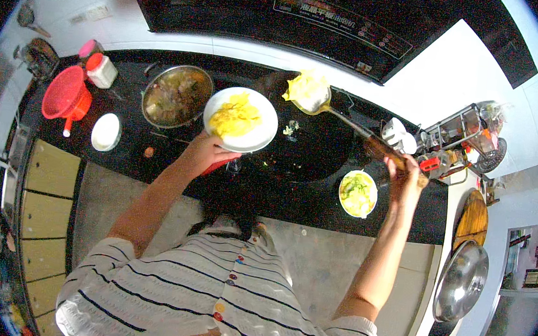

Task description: The person cooks scrambled eggs in a wok, transfers them to a plate, and places the plate on a dining table. They then return to the kitchen, retrieve a bowl of rice, and add it to the wok to stir-fry.

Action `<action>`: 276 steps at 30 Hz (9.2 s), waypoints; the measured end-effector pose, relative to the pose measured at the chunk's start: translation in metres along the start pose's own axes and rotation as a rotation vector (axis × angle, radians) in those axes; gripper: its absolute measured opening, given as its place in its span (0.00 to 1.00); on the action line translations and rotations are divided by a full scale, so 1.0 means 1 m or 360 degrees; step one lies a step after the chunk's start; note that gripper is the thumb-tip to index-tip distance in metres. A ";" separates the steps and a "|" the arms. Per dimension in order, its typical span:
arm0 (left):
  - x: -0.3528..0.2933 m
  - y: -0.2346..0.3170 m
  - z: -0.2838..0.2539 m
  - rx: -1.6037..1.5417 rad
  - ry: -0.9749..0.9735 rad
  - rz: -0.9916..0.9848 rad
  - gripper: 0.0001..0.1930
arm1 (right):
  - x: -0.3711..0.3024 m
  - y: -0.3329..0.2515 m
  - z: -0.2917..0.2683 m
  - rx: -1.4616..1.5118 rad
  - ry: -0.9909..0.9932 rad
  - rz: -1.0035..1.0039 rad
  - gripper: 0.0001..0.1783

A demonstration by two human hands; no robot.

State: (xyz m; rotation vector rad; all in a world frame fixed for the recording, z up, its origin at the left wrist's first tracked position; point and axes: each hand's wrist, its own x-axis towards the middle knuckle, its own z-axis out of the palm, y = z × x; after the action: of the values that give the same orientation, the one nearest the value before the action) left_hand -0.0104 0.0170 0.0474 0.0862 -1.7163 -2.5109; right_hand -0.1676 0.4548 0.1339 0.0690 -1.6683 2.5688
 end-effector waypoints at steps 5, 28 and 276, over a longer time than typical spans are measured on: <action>0.028 0.001 0.027 -0.0787 0.0176 -0.0538 0.24 | -0.021 -0.054 0.033 -0.0261 -0.0153 -0.0158 0.13; 0.034 -0.008 0.048 -0.0619 0.0184 -0.0470 0.32 | -0.082 -0.139 0.219 -0.1598 -0.1034 -0.0762 0.09; -1.544 -0.419 0.411 -0.2492 0.4183 0.3039 0.31 | -1.906 0.115 -0.263 0.0460 -0.5515 -0.1180 0.20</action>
State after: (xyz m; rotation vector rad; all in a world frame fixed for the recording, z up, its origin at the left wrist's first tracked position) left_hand 1.4604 0.7236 -0.2076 0.5675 1.0595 -0.0057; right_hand 1.7213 0.5706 -0.2298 -2.3448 -0.3767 0.4086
